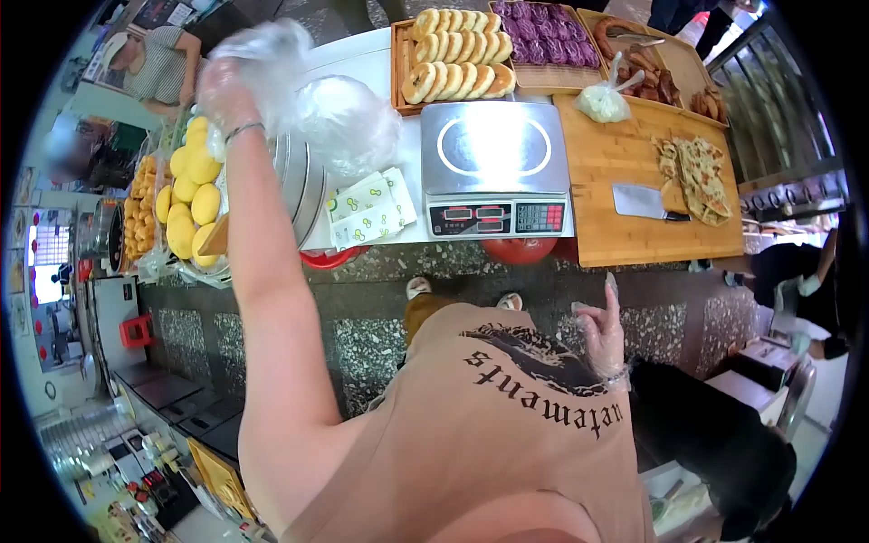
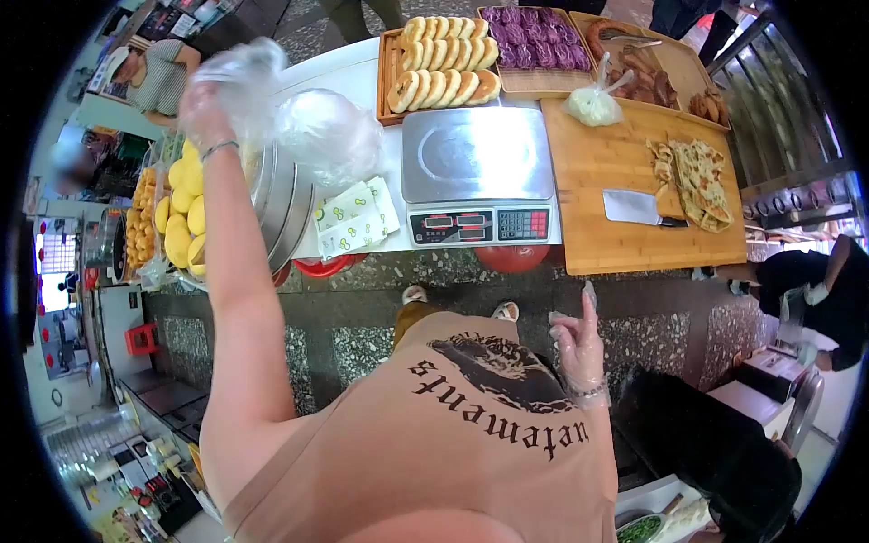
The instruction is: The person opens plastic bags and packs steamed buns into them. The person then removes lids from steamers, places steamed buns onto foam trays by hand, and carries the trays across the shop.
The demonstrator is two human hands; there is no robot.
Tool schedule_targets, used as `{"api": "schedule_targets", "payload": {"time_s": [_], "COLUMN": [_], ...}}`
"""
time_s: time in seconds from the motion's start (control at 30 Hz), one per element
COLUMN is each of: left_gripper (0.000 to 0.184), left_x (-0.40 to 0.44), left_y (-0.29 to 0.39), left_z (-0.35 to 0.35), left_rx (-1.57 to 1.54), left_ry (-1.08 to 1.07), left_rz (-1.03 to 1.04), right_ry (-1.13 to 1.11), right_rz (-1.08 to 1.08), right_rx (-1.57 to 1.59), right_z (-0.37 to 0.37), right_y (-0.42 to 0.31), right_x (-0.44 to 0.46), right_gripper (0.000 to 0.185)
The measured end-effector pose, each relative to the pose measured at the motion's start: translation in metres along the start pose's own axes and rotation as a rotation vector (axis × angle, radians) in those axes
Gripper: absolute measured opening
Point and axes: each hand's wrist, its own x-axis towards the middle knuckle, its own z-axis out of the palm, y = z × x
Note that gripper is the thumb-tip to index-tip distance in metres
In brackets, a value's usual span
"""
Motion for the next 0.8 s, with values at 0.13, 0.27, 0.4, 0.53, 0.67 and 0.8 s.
{"api": "schedule_targets", "payload": {"time_s": [0.13, 0.27, 0.4, 0.53, 0.67, 0.8], "left_gripper": [0.014, 0.025, 0.035, 0.048, 0.061, 0.047], "left_x": [-0.07, -0.204, -0.248, -0.219, -0.233, -0.267], "left_y": [0.064, 0.132, 0.164, 0.146, 0.169, 0.154], "left_z": [-0.014, -0.02, -0.019, 0.039, 0.03, 0.025], "left_rx": [-0.231, -0.215, -0.775, -0.511, -0.386, -0.379], "left_ry": [-0.694, -1.565, -1.733, -1.776, -0.921, -1.329], "left_rz": [0.232, -0.233, -0.909, -0.469, 0.721, 0.637], "right_ry": [0.086, 0.021, 0.209, 0.45, 0.506, 0.23], "right_rz": [0.01, -0.228, -0.61, -0.323, 0.034, -0.011], "right_rx": [0.118, -0.164, -0.524, -0.398, -0.397, -0.574], "right_z": [-0.011, 0.024, 0.07, 0.06, 0.052, 0.075], "right_y": [-0.002, -0.074, -0.086, -0.072, -0.092, -0.11], "right_x": [0.016, 0.05, 0.087, 0.112, 0.111, 0.101], "right_gripper": [0.064, 0.092, 0.071, 0.026, 0.012, 0.019]}}
